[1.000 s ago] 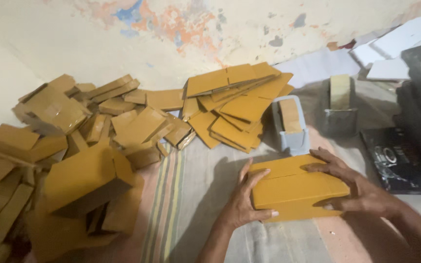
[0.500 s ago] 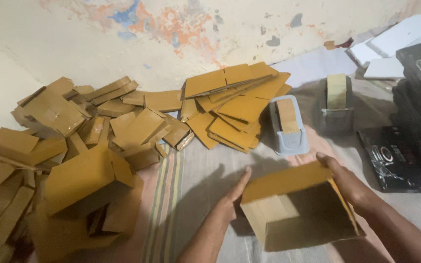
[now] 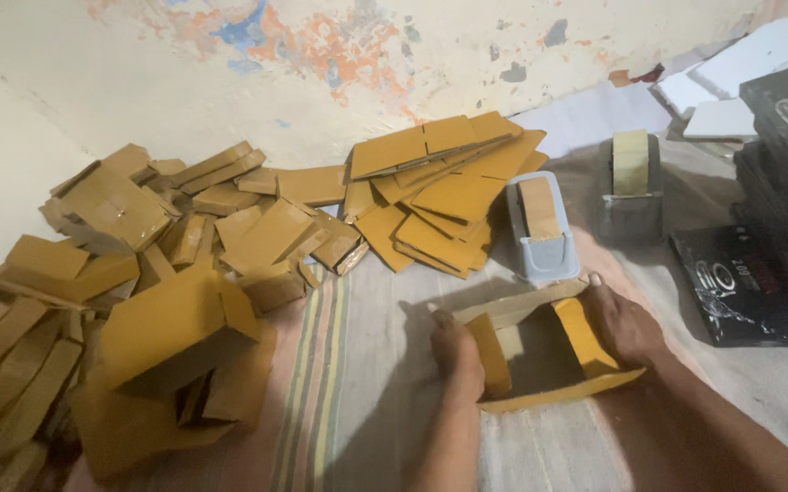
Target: The person repeatedly folds flat cardboard pieces into small rectangular boxes by hand. They fold the side flaps, tuck the top flaps, and press the seams to form each box, then place the finished box aside and pick up another flat piece to repeat the process.
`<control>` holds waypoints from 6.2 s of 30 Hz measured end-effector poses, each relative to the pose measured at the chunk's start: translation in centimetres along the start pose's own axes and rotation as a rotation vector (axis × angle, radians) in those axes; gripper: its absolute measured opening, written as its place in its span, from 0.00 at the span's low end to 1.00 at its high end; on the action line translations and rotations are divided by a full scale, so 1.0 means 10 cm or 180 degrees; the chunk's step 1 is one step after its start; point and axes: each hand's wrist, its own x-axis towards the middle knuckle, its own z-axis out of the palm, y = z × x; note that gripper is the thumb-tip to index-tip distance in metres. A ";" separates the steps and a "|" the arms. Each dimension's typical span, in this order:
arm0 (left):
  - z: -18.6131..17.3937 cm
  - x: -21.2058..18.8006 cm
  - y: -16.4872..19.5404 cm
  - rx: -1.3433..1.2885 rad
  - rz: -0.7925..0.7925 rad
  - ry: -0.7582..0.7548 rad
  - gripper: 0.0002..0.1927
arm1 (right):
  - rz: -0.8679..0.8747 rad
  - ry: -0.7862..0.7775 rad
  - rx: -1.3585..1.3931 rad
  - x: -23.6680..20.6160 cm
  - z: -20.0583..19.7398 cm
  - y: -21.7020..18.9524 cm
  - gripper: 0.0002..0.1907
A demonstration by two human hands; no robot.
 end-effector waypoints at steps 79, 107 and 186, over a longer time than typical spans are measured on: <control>0.51 -0.71 -0.29 0.4086 0.2121 -0.1277 0.33 | -0.0507 0.0290 -0.1199 -0.21 0.29 0.12 0.32; -0.04 -0.13 -0.27 0.3731 0.1654 -0.0415 0.29 | -0.0410 0.0427 -0.1335 -0.19 0.25 -0.02 0.29; -0.42 -0.26 -0.51 0.3535 0.3054 -0.2039 0.60 | -0.1180 -0.0532 -0.2170 -0.64 0.00 -0.28 0.68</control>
